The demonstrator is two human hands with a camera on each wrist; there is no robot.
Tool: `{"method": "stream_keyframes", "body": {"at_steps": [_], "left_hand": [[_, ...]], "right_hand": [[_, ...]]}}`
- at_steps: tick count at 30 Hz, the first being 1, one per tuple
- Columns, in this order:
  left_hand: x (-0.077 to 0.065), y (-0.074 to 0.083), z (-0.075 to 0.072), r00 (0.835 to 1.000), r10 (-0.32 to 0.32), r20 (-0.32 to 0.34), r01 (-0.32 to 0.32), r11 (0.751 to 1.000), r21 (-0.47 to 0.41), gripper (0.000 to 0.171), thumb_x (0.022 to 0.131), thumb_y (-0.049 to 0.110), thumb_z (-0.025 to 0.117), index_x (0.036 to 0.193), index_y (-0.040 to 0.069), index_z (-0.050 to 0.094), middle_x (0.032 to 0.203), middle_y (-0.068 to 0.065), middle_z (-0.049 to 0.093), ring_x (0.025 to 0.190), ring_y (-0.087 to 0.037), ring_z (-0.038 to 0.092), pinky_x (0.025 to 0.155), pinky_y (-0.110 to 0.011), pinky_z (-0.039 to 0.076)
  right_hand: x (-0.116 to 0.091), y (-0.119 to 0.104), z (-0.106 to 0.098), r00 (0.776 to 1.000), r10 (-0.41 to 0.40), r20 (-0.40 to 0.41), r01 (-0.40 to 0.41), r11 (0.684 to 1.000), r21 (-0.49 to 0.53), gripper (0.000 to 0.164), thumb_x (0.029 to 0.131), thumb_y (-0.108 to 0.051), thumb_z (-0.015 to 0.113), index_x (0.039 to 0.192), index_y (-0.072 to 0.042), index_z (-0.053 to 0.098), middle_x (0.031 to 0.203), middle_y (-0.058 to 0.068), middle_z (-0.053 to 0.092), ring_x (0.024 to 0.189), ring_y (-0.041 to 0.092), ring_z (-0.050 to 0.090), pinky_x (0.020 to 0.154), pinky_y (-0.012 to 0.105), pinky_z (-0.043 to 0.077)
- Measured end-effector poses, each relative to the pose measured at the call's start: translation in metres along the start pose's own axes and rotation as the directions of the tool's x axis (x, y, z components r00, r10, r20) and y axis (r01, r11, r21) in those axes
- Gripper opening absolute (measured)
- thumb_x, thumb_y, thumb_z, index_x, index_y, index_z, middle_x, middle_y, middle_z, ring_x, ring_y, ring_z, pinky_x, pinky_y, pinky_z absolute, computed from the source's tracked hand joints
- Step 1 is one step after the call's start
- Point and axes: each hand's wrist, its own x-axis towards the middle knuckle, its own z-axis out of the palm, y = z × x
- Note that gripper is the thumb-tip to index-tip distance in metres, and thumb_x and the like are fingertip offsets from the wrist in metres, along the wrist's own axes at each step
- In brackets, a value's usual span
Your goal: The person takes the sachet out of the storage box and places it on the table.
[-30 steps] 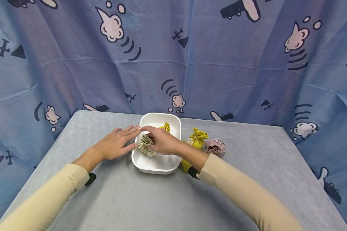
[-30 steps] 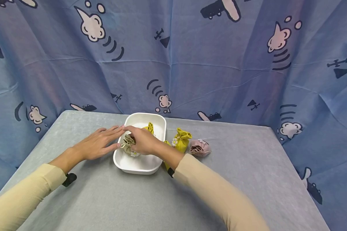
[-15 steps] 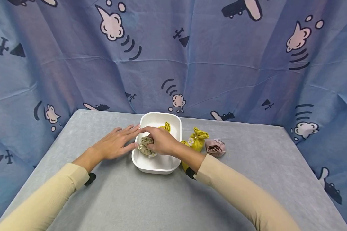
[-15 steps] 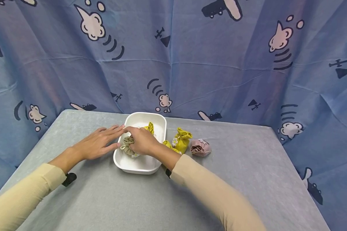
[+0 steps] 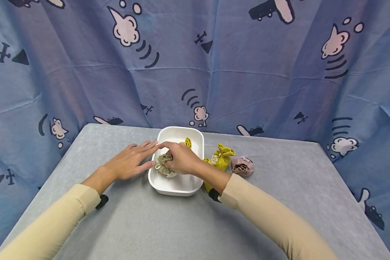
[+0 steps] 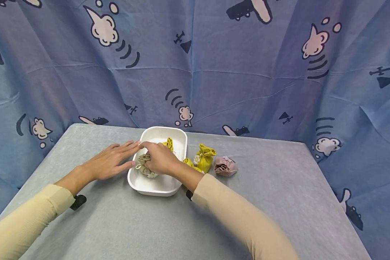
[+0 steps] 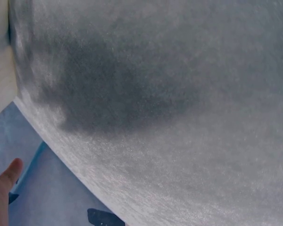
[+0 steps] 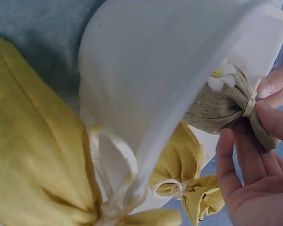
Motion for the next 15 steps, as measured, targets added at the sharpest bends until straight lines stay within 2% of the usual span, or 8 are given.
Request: {"method": "stream_keyframes", "body": {"at_steps": [15], "left_hand": [[0.001, 0.000, 0.001, 1.000, -0.004, 0.005, 0.004, 1.000, 0.007, 0.066, 0.104, 0.053, 0.039, 0.158, 0.015, 0.031, 0.162, -0.006, 0.029, 0.148, -0.029, 0.028, 0.110, -0.059, 0.029]], "right_hand": [[-0.001, -0.003, -0.014, 0.998, 0.009, -0.060, -0.006, 0.999, 0.044, 0.054, 0.084, 0.000, 0.076, 0.135, -0.005, 0.057, 0.104, 0.007, 0.076, 0.099, 0.016, 0.071, 0.095, 0.036, 0.050]]}}
